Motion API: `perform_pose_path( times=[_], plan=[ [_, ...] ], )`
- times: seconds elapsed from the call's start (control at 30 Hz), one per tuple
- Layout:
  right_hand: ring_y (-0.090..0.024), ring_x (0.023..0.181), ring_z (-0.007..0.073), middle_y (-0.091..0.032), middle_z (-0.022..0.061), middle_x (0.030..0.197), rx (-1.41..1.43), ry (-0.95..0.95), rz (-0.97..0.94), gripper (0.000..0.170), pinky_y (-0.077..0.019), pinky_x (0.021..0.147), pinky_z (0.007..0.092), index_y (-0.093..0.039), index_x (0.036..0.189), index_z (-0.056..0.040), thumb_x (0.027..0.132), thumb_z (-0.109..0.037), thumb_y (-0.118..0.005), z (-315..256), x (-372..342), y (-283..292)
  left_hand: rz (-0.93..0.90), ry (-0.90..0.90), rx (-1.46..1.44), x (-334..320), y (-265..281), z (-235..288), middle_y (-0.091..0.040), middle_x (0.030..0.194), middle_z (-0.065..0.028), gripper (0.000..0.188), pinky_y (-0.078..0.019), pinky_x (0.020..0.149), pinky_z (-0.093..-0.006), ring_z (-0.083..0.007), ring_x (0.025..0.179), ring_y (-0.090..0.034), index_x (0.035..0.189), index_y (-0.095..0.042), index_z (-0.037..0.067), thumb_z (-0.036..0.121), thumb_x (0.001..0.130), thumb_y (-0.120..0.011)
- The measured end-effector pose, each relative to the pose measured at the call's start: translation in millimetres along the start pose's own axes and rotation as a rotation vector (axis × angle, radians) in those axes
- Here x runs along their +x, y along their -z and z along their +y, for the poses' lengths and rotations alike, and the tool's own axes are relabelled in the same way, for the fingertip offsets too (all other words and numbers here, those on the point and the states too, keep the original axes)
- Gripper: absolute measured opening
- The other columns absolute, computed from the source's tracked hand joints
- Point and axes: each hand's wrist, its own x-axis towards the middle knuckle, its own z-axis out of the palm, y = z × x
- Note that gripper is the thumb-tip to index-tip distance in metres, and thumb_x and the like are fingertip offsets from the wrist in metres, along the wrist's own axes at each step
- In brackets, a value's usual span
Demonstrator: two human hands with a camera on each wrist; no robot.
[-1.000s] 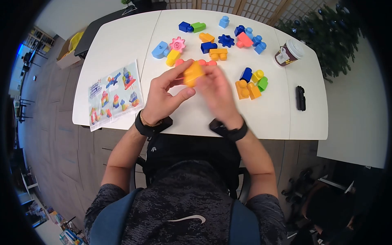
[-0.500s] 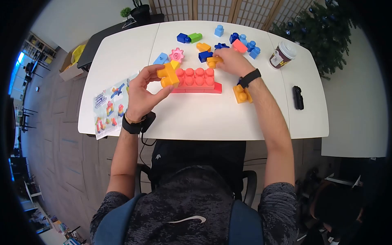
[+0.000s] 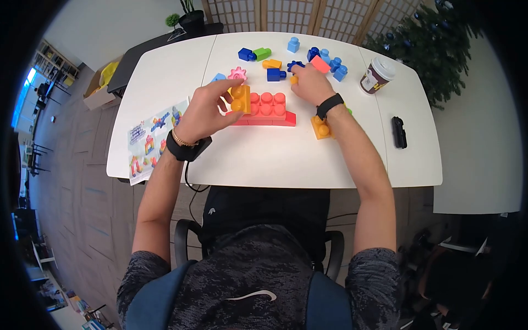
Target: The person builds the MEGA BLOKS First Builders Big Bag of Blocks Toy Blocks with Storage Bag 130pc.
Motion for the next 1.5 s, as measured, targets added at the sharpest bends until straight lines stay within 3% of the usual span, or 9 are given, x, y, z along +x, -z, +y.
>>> perform_pose_path(
  times=[0.4,0.5,0.57,0.8,1.0,1.23,1.33,1.4,1.5],
  plan=[
    [-0.072,0.097,0.037,-0.074,0.018,0.097,-0.142,-0.056,-0.193,0.024,-0.0579,0.084,0.047,-0.071,0.108,-0.0064,0.084,-0.012,-0.071,25.3,4.4,-3.8,-0.156,0.031,0.185,23.4,-22.6,-3.0,-0.075,0.102,-0.021,0.067,-0.0602,0.083,-0.0444,-0.038,0.094,-0.074,0.138,-0.062,-0.001,0.014,0.075,-0.08],
    [-0.074,0.095,0.0308,-0.073,0.0155,0.099,0.11,-0.084,-0.112,0.024,-0.0587,0.082,0.0411,-0.069,0.111,-0.0063,0.089,-0.016,-0.073,-2.0,-3.0,32.9,-0.169,0.04,0.223,25.4,-21.9,-6.0,-0.075,0.101,-0.0204,0.067,-0.0606,0.082,-0.0446,-0.0376,0.093,-0.074,0.139,-0.061,0.0,0.014,0.075,-0.08],
    [-0.073,0.093,0.0201,-0.07,0.0089,0.103,0.742,-0.164,-0.105,0.028,-0.0586,0.082,0.033,-0.067,0.115,-0.0049,0.095,-0.022,-0.075,-28.6,-10.5,49.9,-0.177,0.026,0.235,24.9,-24.7,-6.8,-0.075,0.101,-0.0204,0.068,-0.0608,0.082,-0.0445,-0.0374,0.093,-0.074,0.139,-0.061,0.0,0.014,0.075,-0.079],
    [-0.07,0.1,0.0122,-0.067,0.0043,0.11,1.237,-0.096,-0.155,0.03,-0.0575,0.086,0.0264,-0.061,0.123,-0.0014,0.1,-0.019,-0.072,-70.3,-28.3,15.8,-0.245,0.135,0.168,27.1,-28.5,-9.9,-0.076,0.114,-0.0229,0.08,-0.06,0.085,-0.0414,-0.0391,0.094,-0.074,0.147,-0.052,-0.003,0.013,0.075,-0.083],
    [-0.074,0.098,0.0215,-0.074,0.0107,0.109,0.836,0.097,0.005,0.026,-0.059,0.085,0.0329,-0.061,0.122,-0.0028,0.102,-0.018,-0.067,-74.4,-33.6,1.9,-0.196,0.121,0.124,22.9,-31.8,-20.0,-0.075,0.117,-0.0236,0.085,-0.0598,0.088,-0.0406,-0.0385,0.1,-0.075,0.149,-0.05,-0.003,0.016,0.075,-0.087],
    [-0.075,0.089,0.0271,-0.077,0.0137,0.101,0.724,-0.018,-0.186,0.028,-0.0586,0.083,0.036,-0.063,0.125,-0.0036,0.104,-0.022,-0.063,-78.5,-34.2,14.7,-0.21,0.084,0.094,21.2,-33.4,-30.3,-0.074,0.121,-0.0238,0.086,-0.0591,0.092,-0.0398,-0.0379,0.103,-0.074,0.15,-0.05,-0.002,0.018,0.075,-0.088],
    [-0.075,0.091,0.0277,-0.077,0.0133,0.104,0.776,-0.044,-0.106,0.03,-0.0584,0.083,0.0366,-0.065,0.125,-0.0037,0.102,-0.023,-0.067,-77.7,-37.0,9.2,-0.204,0.057,0.112,19.9,-33.1,-34.3,-0.074,0.121,-0.0239,0.089,-0.059,0.092,-0.0393,-0.037,0.104,-0.074,0.15,-0.05,-0.002,0.022,0.075,-0.091],
    [-0.074,0.094,0.027,-0.076,0.0122,0.104,0.547,0.265,0.506,0.035,-0.0579,0.082,0.0366,-0.066,0.125,-0.004,0.098,-0.024,-0.074,-78.4,-38.7,12.8,-0.205,0.061,0.113,15.4,-33.2,-31.4,-0.074,0.122,-0.0238,0.091,-0.0588,0.092,-0.0392,-0.0371,0.106,-0.074,0.151,-0.051,-0.001,0.025,0.074,-0.093],
    [-0.072,0.097,0.026,-0.075,0.0117,0.105,0.745,-0.009,0.773,0.035,-0.057,0.082,0.0359,-0.069,0.118,-0.0031,0.093,-0.024,-0.08,-59.1,-42.4,30.5,-0.086,-0.054,0.166,3.8,-31.8,-32.8,-0.075,0.12,-0.0205,0.095,-0.0596,0.086,-0.0385,-0.0342,0.096,-0.074,0.152,-0.052,0.0,0.034,0.074,-0.096]
  ],
)
